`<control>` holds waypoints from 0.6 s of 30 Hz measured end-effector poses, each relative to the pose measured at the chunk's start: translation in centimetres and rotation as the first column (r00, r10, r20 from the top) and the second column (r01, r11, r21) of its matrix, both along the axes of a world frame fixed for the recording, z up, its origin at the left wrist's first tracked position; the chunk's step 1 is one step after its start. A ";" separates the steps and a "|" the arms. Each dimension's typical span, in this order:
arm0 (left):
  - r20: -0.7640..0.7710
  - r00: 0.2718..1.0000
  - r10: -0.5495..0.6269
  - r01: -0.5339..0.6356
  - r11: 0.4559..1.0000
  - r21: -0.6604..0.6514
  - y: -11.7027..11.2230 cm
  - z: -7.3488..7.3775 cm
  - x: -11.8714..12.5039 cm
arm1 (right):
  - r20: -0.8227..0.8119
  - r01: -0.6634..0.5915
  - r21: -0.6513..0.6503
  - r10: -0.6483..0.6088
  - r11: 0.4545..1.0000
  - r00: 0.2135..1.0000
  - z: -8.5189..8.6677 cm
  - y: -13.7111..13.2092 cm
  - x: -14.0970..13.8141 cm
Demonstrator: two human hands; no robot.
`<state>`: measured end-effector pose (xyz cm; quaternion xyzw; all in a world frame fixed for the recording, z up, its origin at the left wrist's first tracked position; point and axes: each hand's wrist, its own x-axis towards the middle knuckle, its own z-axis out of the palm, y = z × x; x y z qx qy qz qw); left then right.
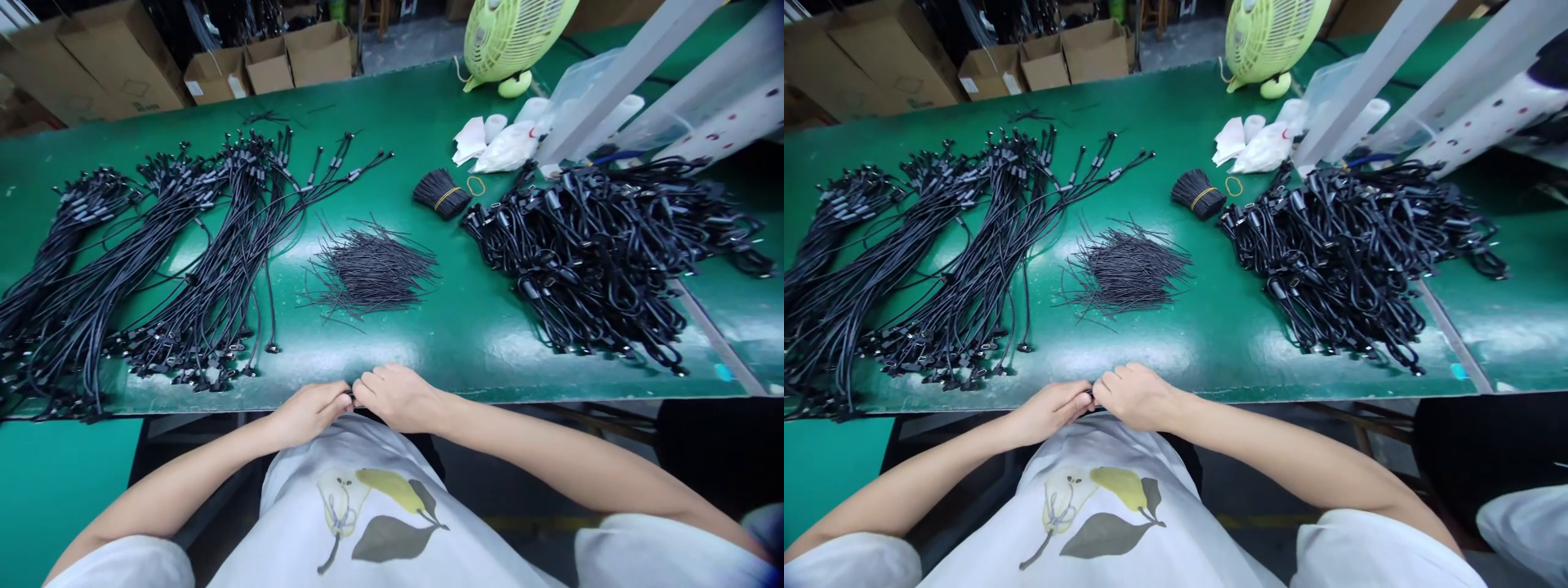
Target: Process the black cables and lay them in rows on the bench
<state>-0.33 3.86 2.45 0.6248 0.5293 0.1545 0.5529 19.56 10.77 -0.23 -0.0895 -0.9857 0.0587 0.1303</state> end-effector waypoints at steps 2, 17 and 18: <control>0.061 0.997 0.036 -0.034 0.999 -0.038 -0.1 0.1 -0.4 | -0.010 -0.043 0.001 0.043 0.999 0.999 0.1 0.3 -0.3; 0.568 0.320 0.758 -0.658 0.609 -0.443 -1.1 -0.7 -2.7 | 0.068 0.261 0.050 -0.264 0.964 0.962 -1.6 13.9 -7.8; 0.578 0.304 0.757 -0.663 0.604 -0.442 -1.1 -0.6 -2.7 | 0.019 0.314 0.039 -0.315 0.949 0.949 -1.5 13.5 -7.6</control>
